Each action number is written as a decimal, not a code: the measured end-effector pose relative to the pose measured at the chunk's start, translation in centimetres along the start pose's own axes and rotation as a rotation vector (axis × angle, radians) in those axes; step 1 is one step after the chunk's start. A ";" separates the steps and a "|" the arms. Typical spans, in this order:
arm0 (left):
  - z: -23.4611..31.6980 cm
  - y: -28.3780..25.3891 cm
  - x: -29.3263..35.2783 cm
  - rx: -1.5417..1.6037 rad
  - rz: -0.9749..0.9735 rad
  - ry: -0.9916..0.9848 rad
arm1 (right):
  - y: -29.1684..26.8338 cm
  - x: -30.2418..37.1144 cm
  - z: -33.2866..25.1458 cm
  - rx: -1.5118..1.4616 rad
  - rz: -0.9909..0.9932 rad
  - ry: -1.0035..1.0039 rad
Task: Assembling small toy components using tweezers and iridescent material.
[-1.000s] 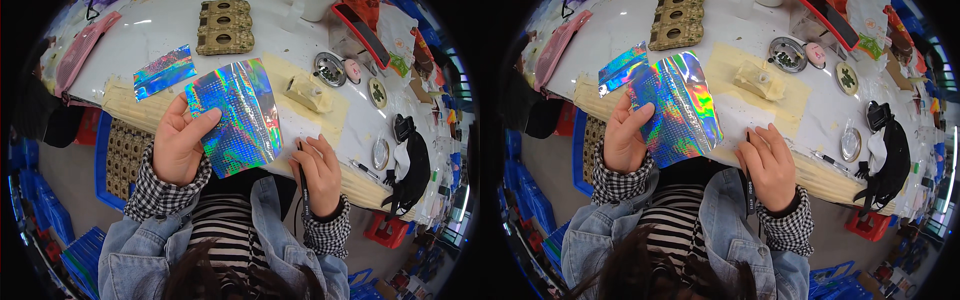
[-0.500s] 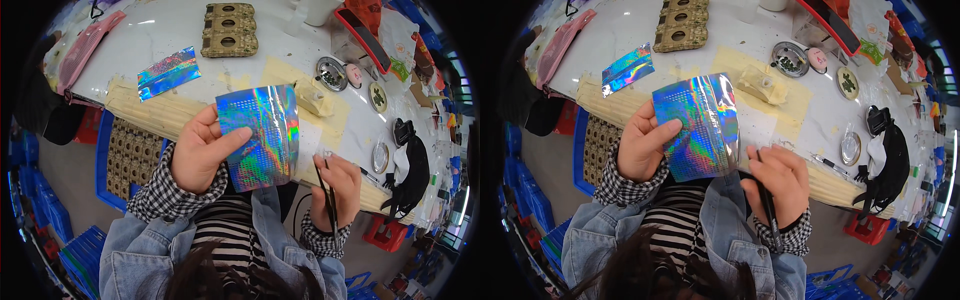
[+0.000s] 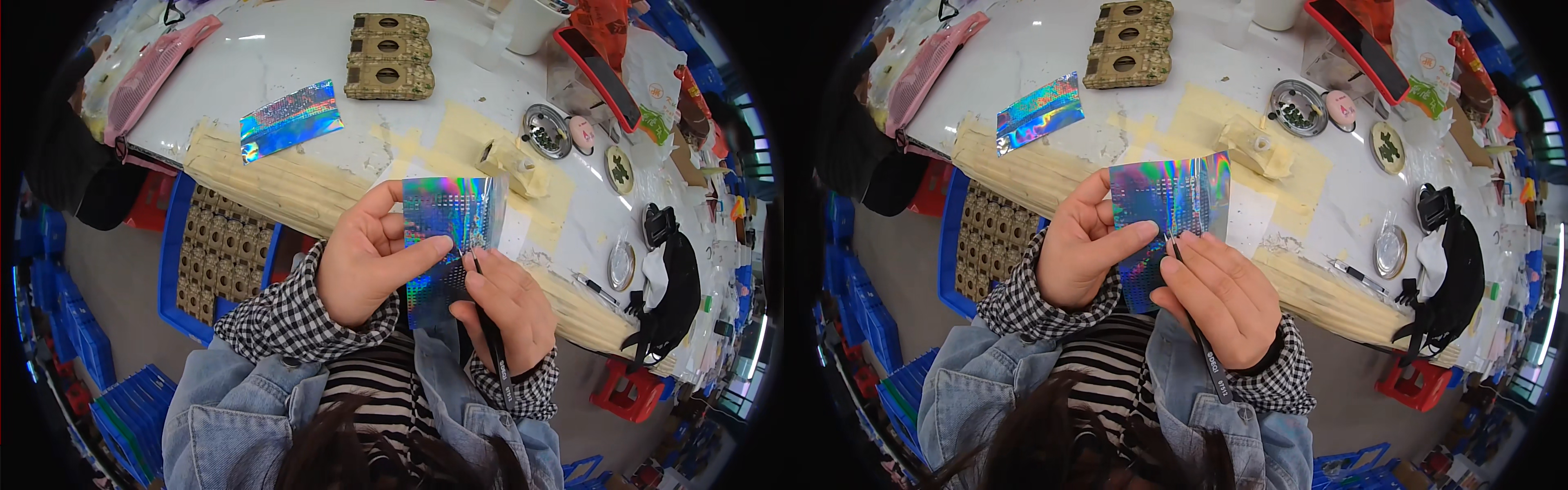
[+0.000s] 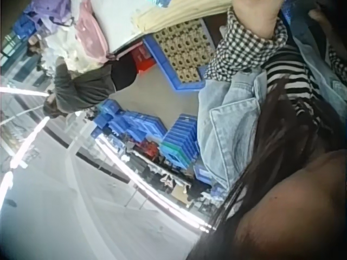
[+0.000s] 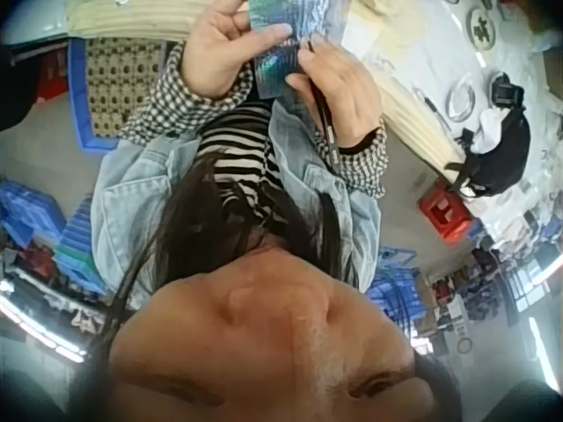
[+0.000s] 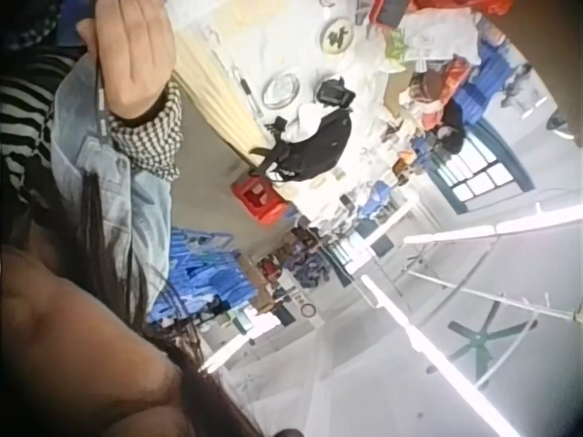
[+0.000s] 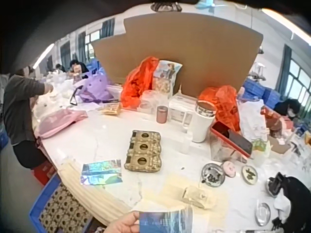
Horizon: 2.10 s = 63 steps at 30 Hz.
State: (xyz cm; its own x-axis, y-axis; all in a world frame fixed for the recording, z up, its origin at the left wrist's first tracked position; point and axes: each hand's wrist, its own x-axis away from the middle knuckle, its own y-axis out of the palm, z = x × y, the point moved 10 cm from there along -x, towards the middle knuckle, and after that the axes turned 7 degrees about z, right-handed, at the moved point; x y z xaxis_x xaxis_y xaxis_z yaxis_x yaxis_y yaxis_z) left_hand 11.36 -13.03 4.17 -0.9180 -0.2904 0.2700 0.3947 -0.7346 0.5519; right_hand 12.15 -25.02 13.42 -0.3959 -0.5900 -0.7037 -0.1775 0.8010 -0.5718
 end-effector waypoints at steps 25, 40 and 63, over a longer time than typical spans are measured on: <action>-0.2 0.0 -0.1 0.020 0.008 -0.015 | 0.2 0.3 0.4 -0.008 0.023 0.024; -0.2 -0.2 -0.1 -0.030 0.013 -0.017 | 0.4 0.3 0.6 -0.002 0.022 0.043; -0.7 -0.3 -0.3 0.013 0.008 -0.031 | 0.7 0.5 0.2 0.054 -0.006 -0.010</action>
State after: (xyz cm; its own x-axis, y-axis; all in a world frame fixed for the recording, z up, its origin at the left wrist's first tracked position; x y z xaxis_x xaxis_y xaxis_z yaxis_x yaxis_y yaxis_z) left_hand 11.49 -13.18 3.33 -0.9134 -0.2766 0.2985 0.4023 -0.7243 0.5599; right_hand 11.97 -24.73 12.59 -0.3859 -0.5961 -0.7041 -0.1306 0.7908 -0.5979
